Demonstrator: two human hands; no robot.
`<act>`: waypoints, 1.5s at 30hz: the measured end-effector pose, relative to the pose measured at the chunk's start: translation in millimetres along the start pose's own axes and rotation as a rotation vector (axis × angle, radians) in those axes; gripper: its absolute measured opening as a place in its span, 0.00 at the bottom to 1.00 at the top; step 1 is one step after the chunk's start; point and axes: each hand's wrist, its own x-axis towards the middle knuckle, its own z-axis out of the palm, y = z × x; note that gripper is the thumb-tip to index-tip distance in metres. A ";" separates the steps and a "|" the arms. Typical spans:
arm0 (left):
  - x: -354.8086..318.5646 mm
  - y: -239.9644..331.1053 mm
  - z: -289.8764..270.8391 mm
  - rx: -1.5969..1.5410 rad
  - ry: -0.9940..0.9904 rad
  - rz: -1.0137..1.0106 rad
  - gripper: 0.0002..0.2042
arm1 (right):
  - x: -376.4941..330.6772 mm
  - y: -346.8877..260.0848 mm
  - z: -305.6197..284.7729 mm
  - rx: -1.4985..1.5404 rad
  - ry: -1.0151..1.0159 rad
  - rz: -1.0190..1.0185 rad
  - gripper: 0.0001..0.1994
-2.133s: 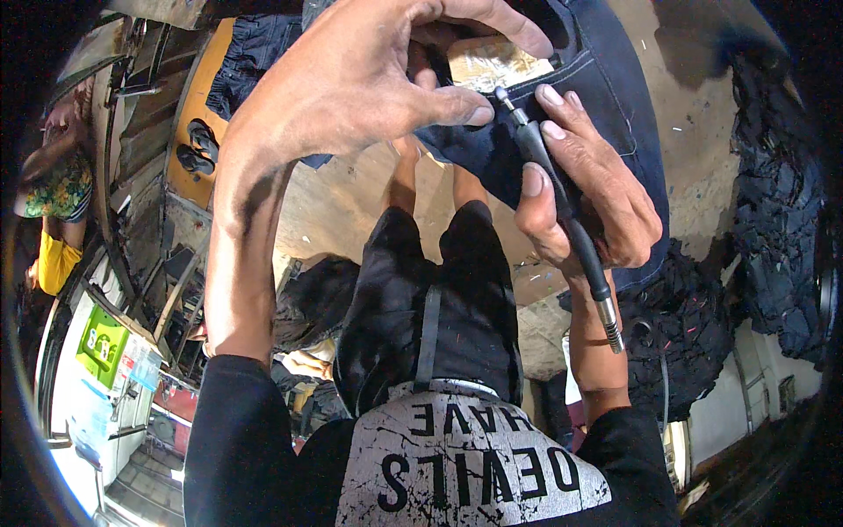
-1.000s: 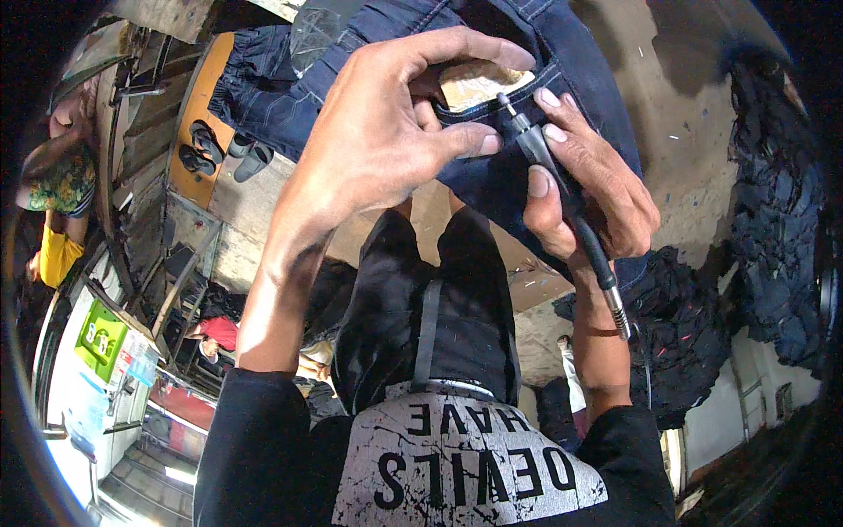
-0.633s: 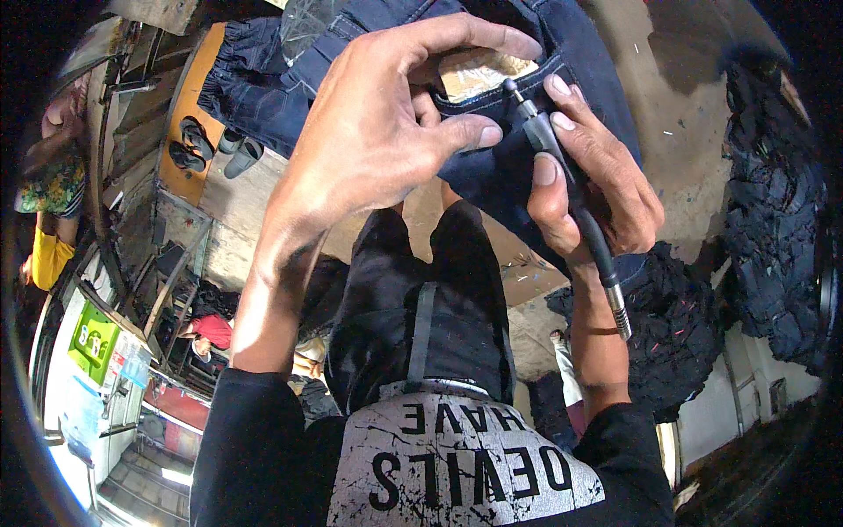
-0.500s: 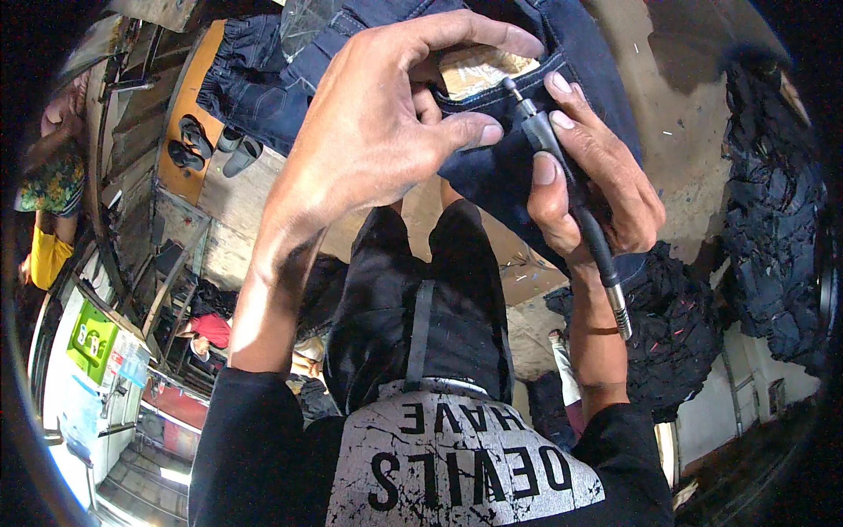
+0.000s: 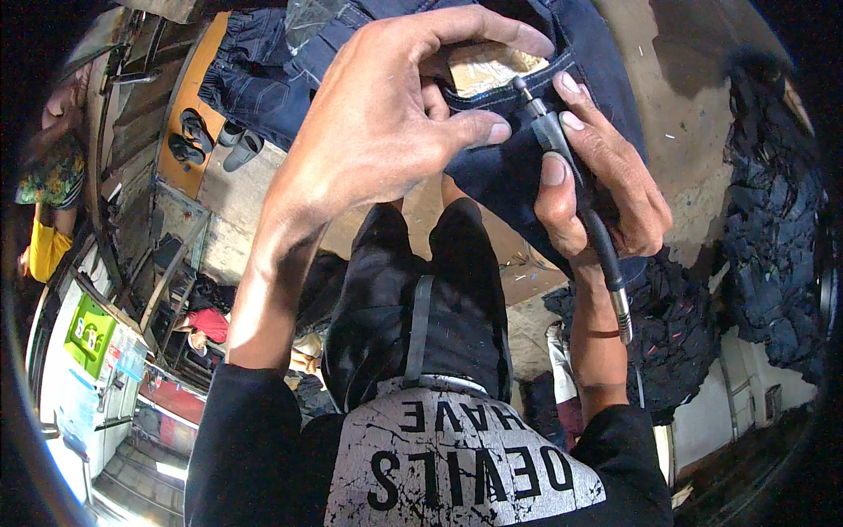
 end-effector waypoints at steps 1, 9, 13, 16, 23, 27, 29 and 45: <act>-0.1 -0.4 -0.1 -0.002 0.000 -0.007 0.25 | -0.3 -0.1 -0.4 0.007 0.005 0.009 0.11; 2.7 -3.8 -3.7 -0.007 -0.024 0.010 0.26 | -1.0 1.1 -1.1 -0.023 -0.014 -0.022 0.11; 2.2 -2.8 -9.6 0.004 -0.084 -0.019 0.26 | -0.6 -4.2 -1.9 0.046 0.013 0.018 0.11; -0.9 -1.9 -20.9 -0.003 -0.131 0.089 0.26 | -5.9 -17.8 -2.0 0.129 -0.035 0.029 0.12; 21.1 -20.3 -40.1 0.049 -0.240 0.294 0.24 | -15.1 -24.1 17.6 -0.062 -0.070 0.045 0.13; 12.7 -25.2 -43.5 0.029 -0.219 0.315 0.25 | -14.4 -22.4 20.6 -0.083 -0.061 -0.008 0.13; 7.0 -23.4 -43.3 0.016 -0.200 0.354 0.25 | -15.0 -25.2 18.6 -0.098 -0.102 -0.010 0.13; 15.2 -4.2 -50.7 -0.031 -0.328 0.006 0.25 | -12.9 -23.4 24.4 -0.097 -0.043 -0.026 0.11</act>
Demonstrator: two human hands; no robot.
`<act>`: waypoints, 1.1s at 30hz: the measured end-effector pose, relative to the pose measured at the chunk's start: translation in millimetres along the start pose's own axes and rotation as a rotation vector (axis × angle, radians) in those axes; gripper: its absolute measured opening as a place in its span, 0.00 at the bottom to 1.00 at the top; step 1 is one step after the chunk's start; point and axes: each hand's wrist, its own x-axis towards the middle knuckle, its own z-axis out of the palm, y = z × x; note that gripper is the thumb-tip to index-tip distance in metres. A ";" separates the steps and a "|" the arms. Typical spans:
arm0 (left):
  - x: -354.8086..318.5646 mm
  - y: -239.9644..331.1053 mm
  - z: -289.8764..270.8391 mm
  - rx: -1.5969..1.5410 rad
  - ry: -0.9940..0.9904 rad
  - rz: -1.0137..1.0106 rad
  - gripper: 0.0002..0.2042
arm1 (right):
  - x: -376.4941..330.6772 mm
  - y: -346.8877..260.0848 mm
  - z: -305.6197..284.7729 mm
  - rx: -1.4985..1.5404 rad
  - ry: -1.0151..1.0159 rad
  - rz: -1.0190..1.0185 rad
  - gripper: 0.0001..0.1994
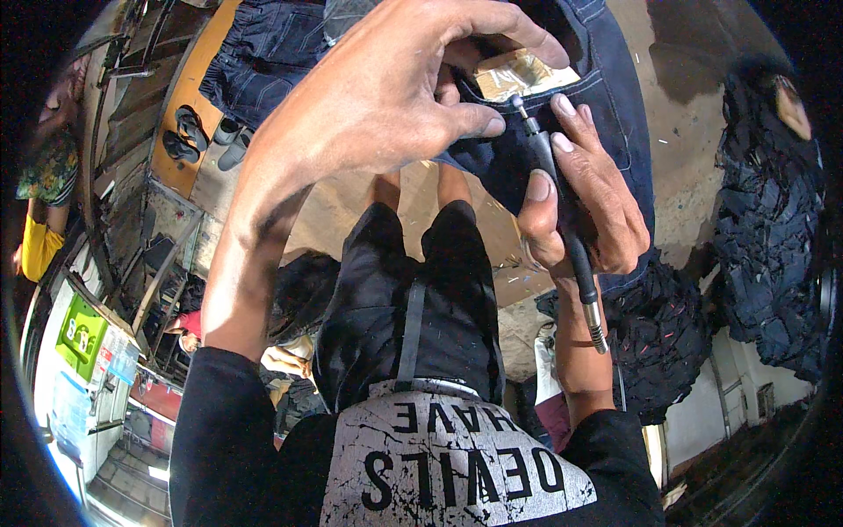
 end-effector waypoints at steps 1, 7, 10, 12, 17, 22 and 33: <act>-0.6 -1.2 3.4 0.013 0.007 0.031 0.25 | 0.6 -0.7 0.1 0.012 -0.012 -0.001 0.11; 1.4 -18.4 11.3 0.098 0.103 0.322 0.26 | 1.2 2.4 -1.1 0.052 -0.005 -0.014 0.10; 10.1 -20.0 8.6 0.051 0.031 0.317 0.26 | -2.7 4.6 -9.5 0.046 -0.009 0.058 0.11; 10.8 -17.3 10.5 0.000 0.008 0.253 0.25 | -4.3 7.9 -17.7 0.215 0.124 0.178 0.12; -0.1 -21.8 39.8 0.115 0.295 0.223 0.24 | 5.7 26.8 -39.8 0.241 0.093 0.174 0.13; 21.5 -34.4 51.4 0.170 0.427 0.305 0.24 | 14.3 41.0 -44.5 0.216 -0.005 0.104 0.13; 22.8 -17.6 62.9 -0.176 0.484 0.087 0.23 | 17.1 44.6 -46.5 0.271 -0.002 0.202 0.13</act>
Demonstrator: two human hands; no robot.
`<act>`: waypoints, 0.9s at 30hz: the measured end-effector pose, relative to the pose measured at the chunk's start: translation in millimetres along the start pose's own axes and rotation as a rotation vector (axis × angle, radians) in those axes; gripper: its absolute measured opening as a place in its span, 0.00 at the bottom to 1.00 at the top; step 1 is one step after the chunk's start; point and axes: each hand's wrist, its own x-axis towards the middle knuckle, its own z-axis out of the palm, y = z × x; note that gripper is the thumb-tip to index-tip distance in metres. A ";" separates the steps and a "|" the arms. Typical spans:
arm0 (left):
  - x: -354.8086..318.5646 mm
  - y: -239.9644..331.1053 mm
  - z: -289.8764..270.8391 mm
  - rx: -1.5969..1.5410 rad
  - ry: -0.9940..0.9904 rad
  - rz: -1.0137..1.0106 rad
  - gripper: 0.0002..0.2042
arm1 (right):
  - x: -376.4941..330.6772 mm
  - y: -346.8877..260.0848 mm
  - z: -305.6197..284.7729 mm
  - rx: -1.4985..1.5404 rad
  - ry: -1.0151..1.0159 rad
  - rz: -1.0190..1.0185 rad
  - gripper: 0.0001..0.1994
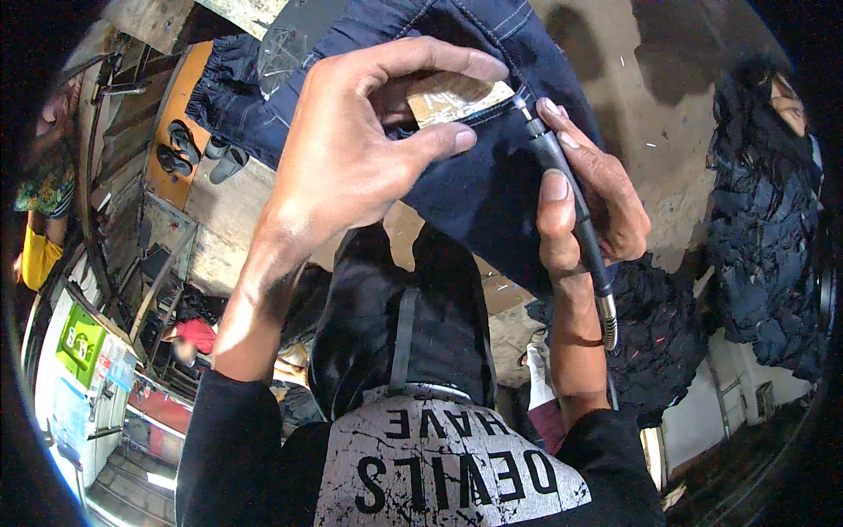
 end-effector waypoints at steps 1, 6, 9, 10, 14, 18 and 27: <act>0.2 -0.2 -0.8 -0.058 -0.006 -0.016 0.23 | 0.2 -0.6 0.2 -0.002 0.008 0.010 0.13; 1.4 -1.5 -4.1 -0.062 -0.037 -0.021 0.25 | 1.7 -1.4 3.6 -0.035 0.012 0.004 0.13; 1.8 -2.3 -6.8 -0.070 -0.070 -0.026 0.26 | 4.0 2.1 7.7 -0.069 0.026 -0.047 0.13; 1.5 -2.6 -7.3 -0.082 -0.076 -0.018 0.27 | 4.7 3.3 9.1 -0.074 0.034 -0.068 0.13; 1.8 -4.4 -8.1 -0.055 -0.089 0.006 0.27 | 5.4 4.6 11.4 -0.110 0.050 -0.110 0.12; 1.4 -4.8 -8.3 -0.058 -0.095 0.004 0.27 | 4.4 3.9 11.9 -0.113 0.042 -0.119 0.12; 2.8 -5.3 -10.5 -0.073 -0.114 0.016 0.27 | 4.6 3.8 13.3 -0.129 0.047 -0.110 0.12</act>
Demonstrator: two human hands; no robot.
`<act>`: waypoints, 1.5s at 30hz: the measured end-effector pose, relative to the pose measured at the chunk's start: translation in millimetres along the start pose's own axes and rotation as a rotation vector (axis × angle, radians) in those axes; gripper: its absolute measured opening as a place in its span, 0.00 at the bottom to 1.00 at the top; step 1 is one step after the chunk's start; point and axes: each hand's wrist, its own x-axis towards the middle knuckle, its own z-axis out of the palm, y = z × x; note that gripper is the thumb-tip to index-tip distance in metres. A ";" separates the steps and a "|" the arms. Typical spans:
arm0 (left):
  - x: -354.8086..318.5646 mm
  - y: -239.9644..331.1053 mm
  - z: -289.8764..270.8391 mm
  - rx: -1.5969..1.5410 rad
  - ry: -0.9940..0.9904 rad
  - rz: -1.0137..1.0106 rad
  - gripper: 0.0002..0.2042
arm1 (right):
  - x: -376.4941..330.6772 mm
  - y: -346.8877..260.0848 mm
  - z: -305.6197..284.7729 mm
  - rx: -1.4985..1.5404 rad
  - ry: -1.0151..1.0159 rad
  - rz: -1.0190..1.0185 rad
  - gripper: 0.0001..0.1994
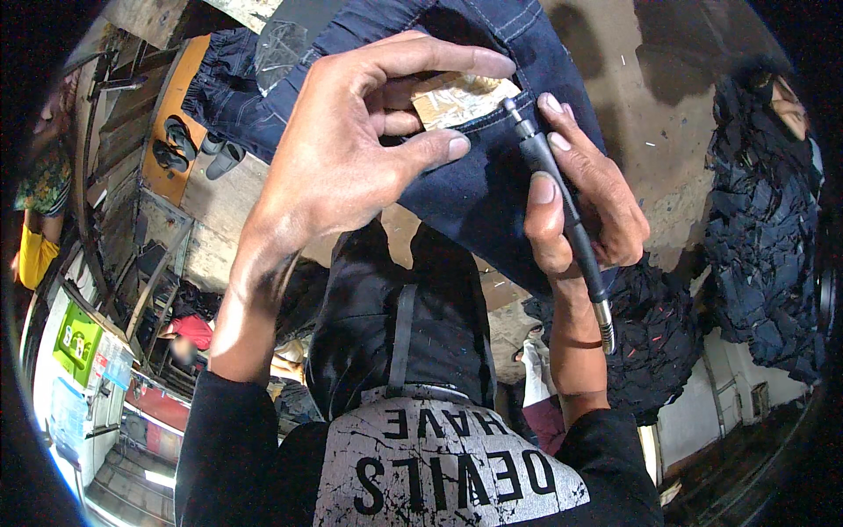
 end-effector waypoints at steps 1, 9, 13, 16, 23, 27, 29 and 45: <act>-0.1 0.0 0.0 -0.003 -0.002 0.002 0.27 | 0.3 -0.2 -0.3 0.006 -0.010 -0.009 0.12; -0.9 0.1 0.4 0.007 0.004 0.004 0.27 | -0.8 -1.4 0.0 0.036 0.036 0.040 0.12; -0.7 -0.8 0.3 -0.028 0.009 0.014 0.27 | 0.2 0.2 -2.8 0.003 -0.037 -0.016 0.12; -1.3 -2.0 -1.3 -0.050 0.000 0.011 0.27 | -1.7 -0.5 -9.6 0.037 -0.062 0.014 0.14; -7.7 -3.8 -21.7 -0.068 0.021 0.075 0.18 | -34.7 -1.5 -33.5 -0.015 0.555 0.289 0.22; -19.0 2.8 -61.8 0.218 0.540 0.212 0.20 | -67.6 -7.1 -52.7 -0.120 0.615 0.449 0.29; -18.0 8.6 -96.6 0.190 0.731 0.265 0.22 | -79.6 -5.1 -56.4 -0.128 0.624 0.455 0.30; 1.8 45.3 -48.2 0.515 0.199 0.318 0.11 | -80.4 -25.5 -48.3 -0.388 0.317 0.302 0.16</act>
